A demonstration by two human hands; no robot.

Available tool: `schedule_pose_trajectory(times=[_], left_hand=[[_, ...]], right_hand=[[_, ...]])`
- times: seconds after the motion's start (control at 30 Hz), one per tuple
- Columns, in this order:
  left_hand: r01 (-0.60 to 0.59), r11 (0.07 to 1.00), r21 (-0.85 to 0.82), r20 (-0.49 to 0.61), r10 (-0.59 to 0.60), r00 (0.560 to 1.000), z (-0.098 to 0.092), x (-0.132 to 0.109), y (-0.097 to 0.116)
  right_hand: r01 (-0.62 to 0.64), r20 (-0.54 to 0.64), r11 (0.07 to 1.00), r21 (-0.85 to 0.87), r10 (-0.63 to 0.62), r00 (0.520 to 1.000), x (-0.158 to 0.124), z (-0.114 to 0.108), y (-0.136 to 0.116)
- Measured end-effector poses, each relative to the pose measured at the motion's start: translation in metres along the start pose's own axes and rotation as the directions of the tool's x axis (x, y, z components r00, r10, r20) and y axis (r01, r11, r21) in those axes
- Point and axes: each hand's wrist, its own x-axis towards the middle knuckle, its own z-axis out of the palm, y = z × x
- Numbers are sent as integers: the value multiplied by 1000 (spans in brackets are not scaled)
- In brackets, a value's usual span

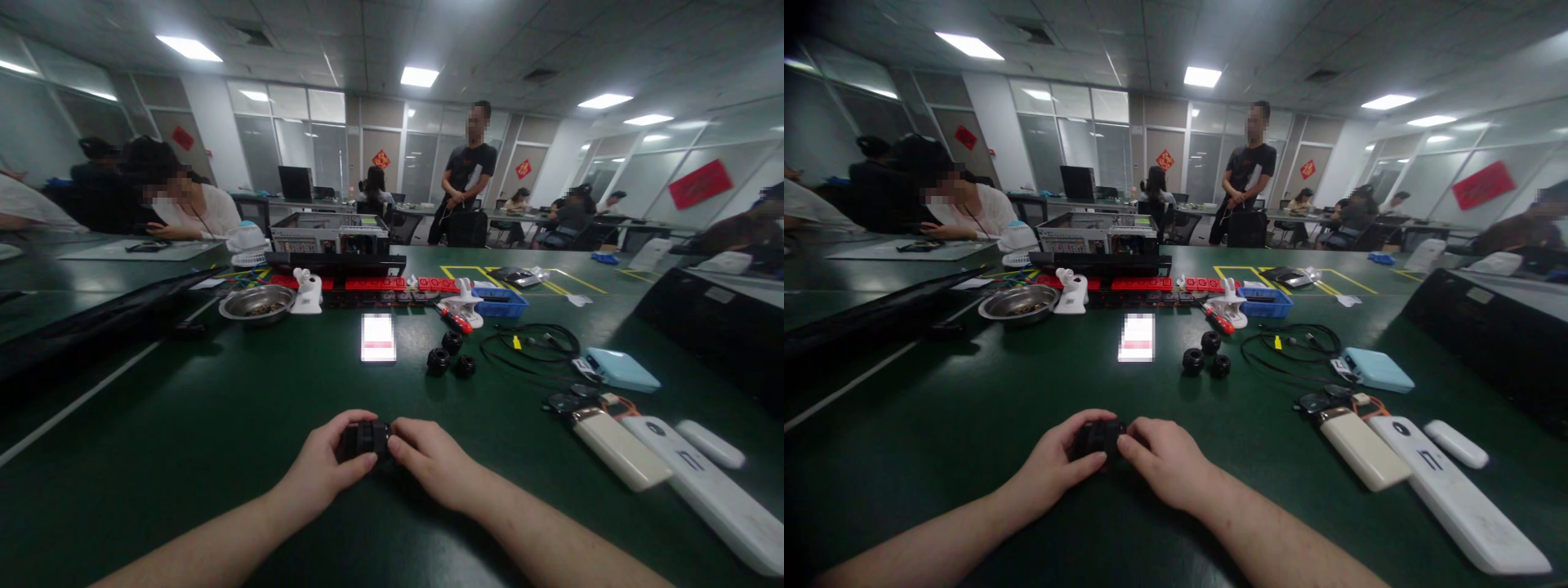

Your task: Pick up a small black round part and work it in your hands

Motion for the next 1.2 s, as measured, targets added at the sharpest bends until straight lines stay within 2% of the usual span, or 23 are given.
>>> schedule_pose_trajectory(times=[0.13, 0.3, 0.5, 0.7, 0.9, 1.07, 1.2], left_hand=[[-17, 999, -34, 12, 17, 1000, 0, 2, -2], [-22, 995, -97, 18, 24, 1000, 0, 3, -1], [-30, 999, 24, -38, 31, 999, 2, 0, 5], [-10, 996, 90, -5, 11, 1000, 3, -2, 5], [-52, 998, 43, -5, 52, 999, 1, 1, 1], [-57, 998, 37, -12, 58, 998, -1, 1, 0], [-53, 997, 56, -41, 56, 998, 1, -2, 5]], right_hand=[[-27, 42, 997, 70, 24, 999, 2, 0, 2], [-26, -2, 992, 124, 26, 1000, 1, 2, -1], [-4, -21, 999, 51, 5, 1000, -1, 2, -3], [-10, 20, 1000, 16, 10, 1000, 1, 1, -1], [-40, 7, 994, 100, 39, 999, 1, 1, -4], [-19, -48, 999, 36, 21, 999, -2, 0, -8], [-3, -45, 1000, 5, 3, 999, -2, -1, -6]])
